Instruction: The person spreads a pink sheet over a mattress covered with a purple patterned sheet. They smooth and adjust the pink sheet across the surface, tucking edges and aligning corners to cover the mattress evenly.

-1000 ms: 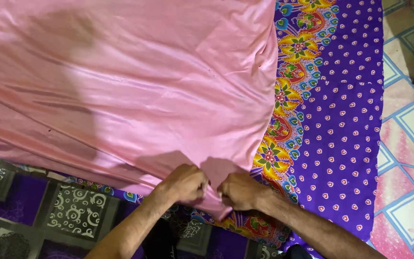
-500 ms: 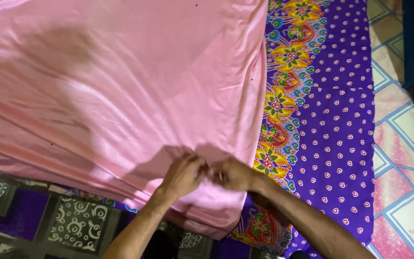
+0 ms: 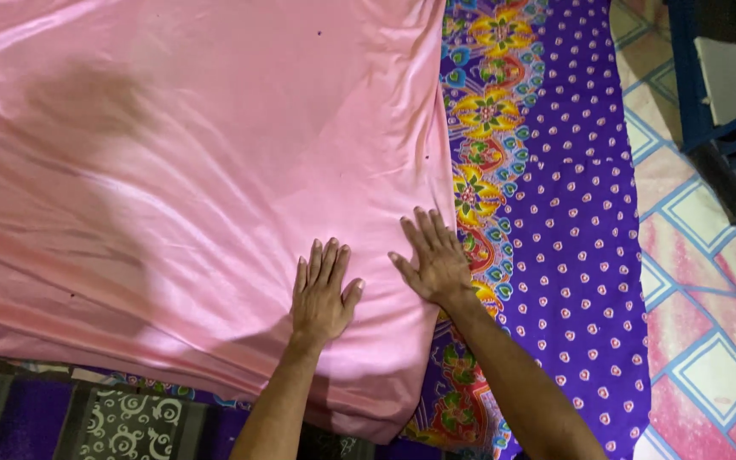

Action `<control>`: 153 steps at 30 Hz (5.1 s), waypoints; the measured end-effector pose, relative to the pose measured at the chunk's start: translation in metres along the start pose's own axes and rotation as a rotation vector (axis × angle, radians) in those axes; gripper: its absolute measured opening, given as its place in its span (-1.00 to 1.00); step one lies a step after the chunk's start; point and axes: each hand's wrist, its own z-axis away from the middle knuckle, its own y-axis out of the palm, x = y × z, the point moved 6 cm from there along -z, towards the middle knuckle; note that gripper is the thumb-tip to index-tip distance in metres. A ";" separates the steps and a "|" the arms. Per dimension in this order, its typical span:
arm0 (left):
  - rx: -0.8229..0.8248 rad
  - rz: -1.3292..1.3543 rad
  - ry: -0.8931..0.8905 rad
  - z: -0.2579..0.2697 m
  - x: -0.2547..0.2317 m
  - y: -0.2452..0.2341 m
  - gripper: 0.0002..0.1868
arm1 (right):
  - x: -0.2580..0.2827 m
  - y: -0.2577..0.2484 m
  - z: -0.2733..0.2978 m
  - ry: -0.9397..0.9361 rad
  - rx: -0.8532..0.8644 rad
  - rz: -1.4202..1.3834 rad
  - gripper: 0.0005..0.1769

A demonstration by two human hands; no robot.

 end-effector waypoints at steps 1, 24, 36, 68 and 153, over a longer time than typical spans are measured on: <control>-0.004 0.006 0.000 -0.002 0.000 -0.002 -0.29 | -0.004 -0.002 -0.003 0.034 -0.018 0.010 -0.20; 0.042 0.046 -0.065 0.005 0.003 0.013 -0.25 | 0.050 0.027 -0.002 -0.079 0.187 0.053 -0.28; -0.005 0.078 -0.179 0.013 0.016 -0.028 -0.28 | 0.075 0.016 -0.016 0.000 0.094 0.023 -0.21; 0.130 -0.045 -0.039 -0.045 -0.013 0.012 -0.14 | -0.020 0.011 -0.001 0.093 -0.089 0.017 -0.25; 0.029 0.641 -0.785 -0.490 0.085 -0.014 -0.59 | -0.123 -0.003 -0.370 0.795 0.071 -1.839 -0.41</control>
